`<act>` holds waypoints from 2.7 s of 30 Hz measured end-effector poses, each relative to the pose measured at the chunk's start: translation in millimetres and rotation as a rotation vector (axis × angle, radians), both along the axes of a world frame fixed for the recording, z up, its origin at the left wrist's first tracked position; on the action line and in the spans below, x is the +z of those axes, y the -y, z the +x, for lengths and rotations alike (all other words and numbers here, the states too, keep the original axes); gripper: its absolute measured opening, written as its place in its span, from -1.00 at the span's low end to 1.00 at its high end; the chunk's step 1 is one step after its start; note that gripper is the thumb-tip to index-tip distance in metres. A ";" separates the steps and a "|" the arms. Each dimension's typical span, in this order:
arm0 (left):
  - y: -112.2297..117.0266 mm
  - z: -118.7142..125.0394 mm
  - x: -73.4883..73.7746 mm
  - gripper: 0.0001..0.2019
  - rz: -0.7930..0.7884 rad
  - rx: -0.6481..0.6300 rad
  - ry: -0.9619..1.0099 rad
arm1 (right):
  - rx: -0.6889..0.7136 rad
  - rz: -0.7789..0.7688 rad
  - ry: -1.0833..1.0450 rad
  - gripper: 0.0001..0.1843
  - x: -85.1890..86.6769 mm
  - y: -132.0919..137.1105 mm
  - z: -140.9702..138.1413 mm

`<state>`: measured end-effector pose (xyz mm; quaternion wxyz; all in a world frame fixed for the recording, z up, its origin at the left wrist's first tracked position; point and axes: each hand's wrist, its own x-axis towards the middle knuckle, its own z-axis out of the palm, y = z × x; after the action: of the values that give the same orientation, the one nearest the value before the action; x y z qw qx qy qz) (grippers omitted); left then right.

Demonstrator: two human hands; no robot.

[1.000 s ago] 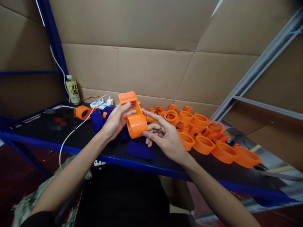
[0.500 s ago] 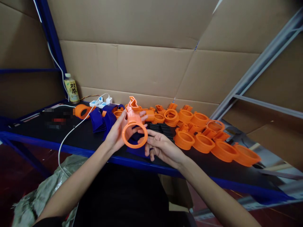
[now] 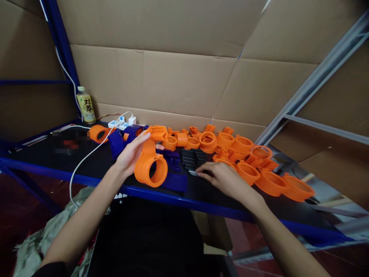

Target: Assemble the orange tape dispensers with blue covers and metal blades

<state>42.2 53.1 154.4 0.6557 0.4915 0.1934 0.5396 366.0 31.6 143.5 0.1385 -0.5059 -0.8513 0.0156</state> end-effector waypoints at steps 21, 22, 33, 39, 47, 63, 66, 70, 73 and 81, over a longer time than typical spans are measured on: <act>-2.9 13.4 -15.9 -0.60 0.051 -0.043 -0.256 | 0.072 -0.119 -0.535 -0.68 38.3 6.5 -36.9; -1.9 15.5 -17.1 -0.59 0.053 -0.055 -0.271 | 0.092 -0.102 -0.563 -0.68 43.9 7.9 -44.7; 8.6 28.6 -19.6 -0.61 0.083 -0.111 -0.335 | 0.149 -0.017 -0.498 -0.83 44.5 -11.3 -81.4; -1.4 22.3 -19.7 -0.59 -0.038 -0.105 -0.293 | 0.204 0.021 -0.504 -0.75 41.3 -39.4 -82.1; -8.4 18.7 -19.4 -0.63 -0.126 -0.116 -0.184 | -0.004 0.135 0.032 -0.73 25.6 -95.2 -33.0; -6.2 20.6 -18.2 -0.63 -0.124 -0.080 -0.202 | 0.026 0.118 0.080 -0.80 6.0 -107.5 -25.7; -7.2 21.4 -19.9 -0.61 -0.121 -0.059 -0.193 | 0.050 0.177 -0.035 -0.84 13.4 -98.2 -26.0; -9.6 23.2 -22.9 -0.61 -0.132 -0.009 -0.153 | 0.171 0.231 -0.440 -0.75 34.1 -66.4 -37.7; -9.9 24.2 -24.0 -0.62 -0.122 -0.009 -0.132 | 0.307 0.216 -0.441 -0.77 45.2 -42.4 -57.4; -9.0 24.8 -25.5 -0.64 -0.063 0.013 -0.163 | 0.252 0.415 -0.478 -0.88 20.4 -34.6 -104.5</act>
<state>67.0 62.1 129.0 0.6493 0.5116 0.2664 0.4958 261.6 66.2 163.9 0.4313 -0.3400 -0.8354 -0.0226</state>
